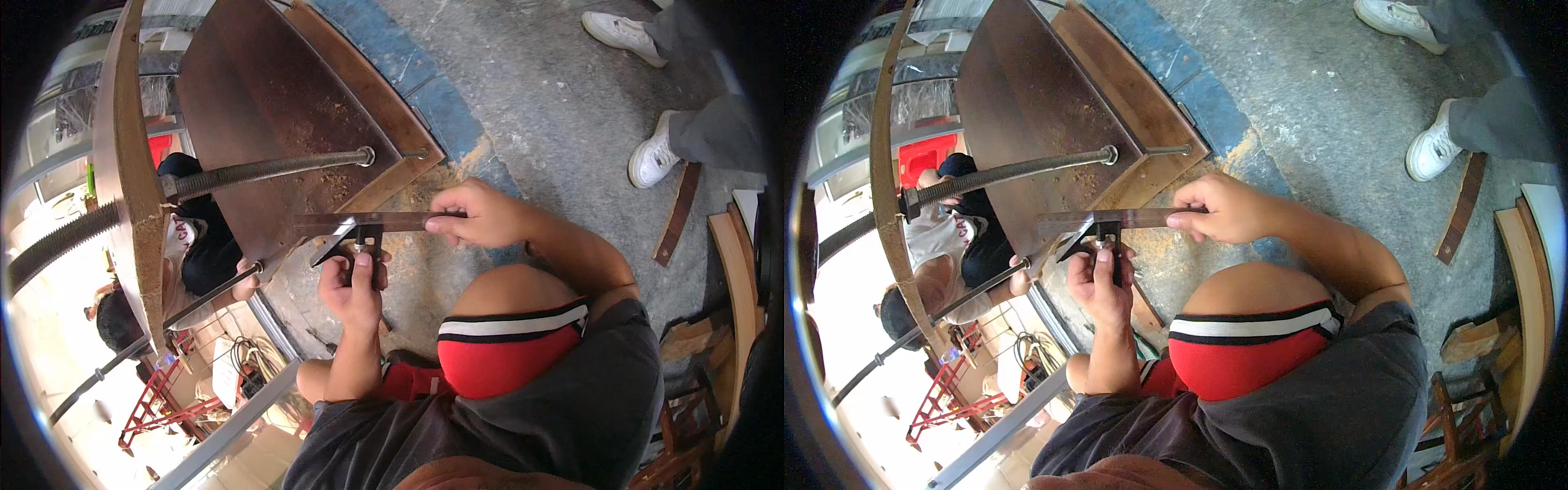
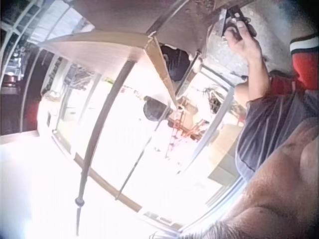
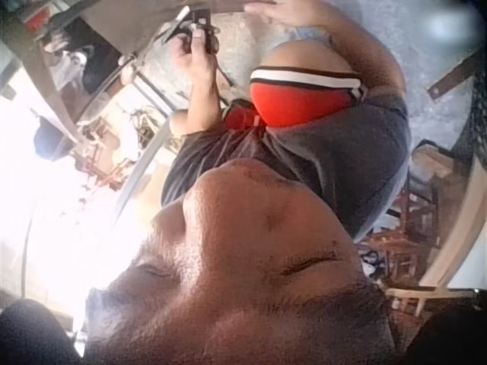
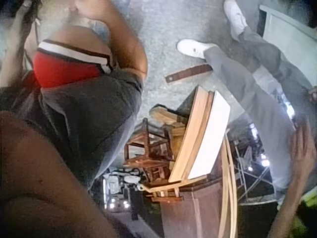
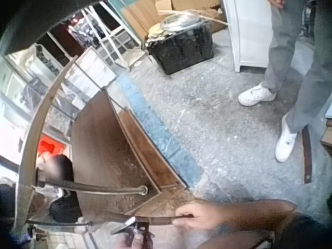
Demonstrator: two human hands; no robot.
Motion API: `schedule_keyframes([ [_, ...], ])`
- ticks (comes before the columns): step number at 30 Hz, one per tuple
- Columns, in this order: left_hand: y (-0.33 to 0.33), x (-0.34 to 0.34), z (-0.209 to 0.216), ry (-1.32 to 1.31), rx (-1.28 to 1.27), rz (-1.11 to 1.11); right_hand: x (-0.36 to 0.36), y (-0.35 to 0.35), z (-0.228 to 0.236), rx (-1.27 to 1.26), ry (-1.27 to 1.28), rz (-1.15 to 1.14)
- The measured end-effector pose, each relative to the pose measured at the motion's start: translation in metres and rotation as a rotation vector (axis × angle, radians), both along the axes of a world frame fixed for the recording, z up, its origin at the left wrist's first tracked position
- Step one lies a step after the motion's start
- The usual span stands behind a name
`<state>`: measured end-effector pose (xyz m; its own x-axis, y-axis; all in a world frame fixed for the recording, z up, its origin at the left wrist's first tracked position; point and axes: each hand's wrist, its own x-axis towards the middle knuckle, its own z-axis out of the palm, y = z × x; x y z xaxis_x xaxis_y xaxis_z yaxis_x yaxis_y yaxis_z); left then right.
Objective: The person assembles a wooden furniture piece by attaching metal threaded rods to a wooden frame. They use a tape measure to check dimensions and a square tool to ensure alignment while another person assists by holding parts steady.
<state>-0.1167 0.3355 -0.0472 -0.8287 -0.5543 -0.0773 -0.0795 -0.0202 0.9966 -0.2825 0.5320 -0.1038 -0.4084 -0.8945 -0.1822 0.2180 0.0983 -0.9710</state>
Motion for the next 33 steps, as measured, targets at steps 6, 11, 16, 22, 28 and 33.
schedule_keyframes([
  [6, 0.002, 0.002, -0.002, -0.235, -0.099, -0.17, -0.006, 0.005, 0.004, -0.1, 0.204, -0.016],
  [11, 0.019, -0.001, 0.002, -0.208, 0.067, -0.222, -0.002, -0.001, 0.015, -0.155, 0.131, 0.003],
  [16, 0.01, -0.008, 0.003, -0.105, 0.141, -0.155, -0.004, -0.004, 0.017, -0.186, 0.257, 0.015],
  [22, 0.01, -0.002, -0.004, -0.169, -0.181, -0.07, 0.004, -0.009, 0.013, -0.238, 0.232, -0.069],
  [28, 0.01, -0.005, -0.003, -0.114, 0.01, -0.152, 0.005, -0.009, 0.01, -0.293, 0.197, -0.106],
  [33, 0.008, 0.003, -0.013, -0.02, -0.032, -0.047, 0.007, -0.012, 0.01, -0.292, 0.167, -0.11],
])
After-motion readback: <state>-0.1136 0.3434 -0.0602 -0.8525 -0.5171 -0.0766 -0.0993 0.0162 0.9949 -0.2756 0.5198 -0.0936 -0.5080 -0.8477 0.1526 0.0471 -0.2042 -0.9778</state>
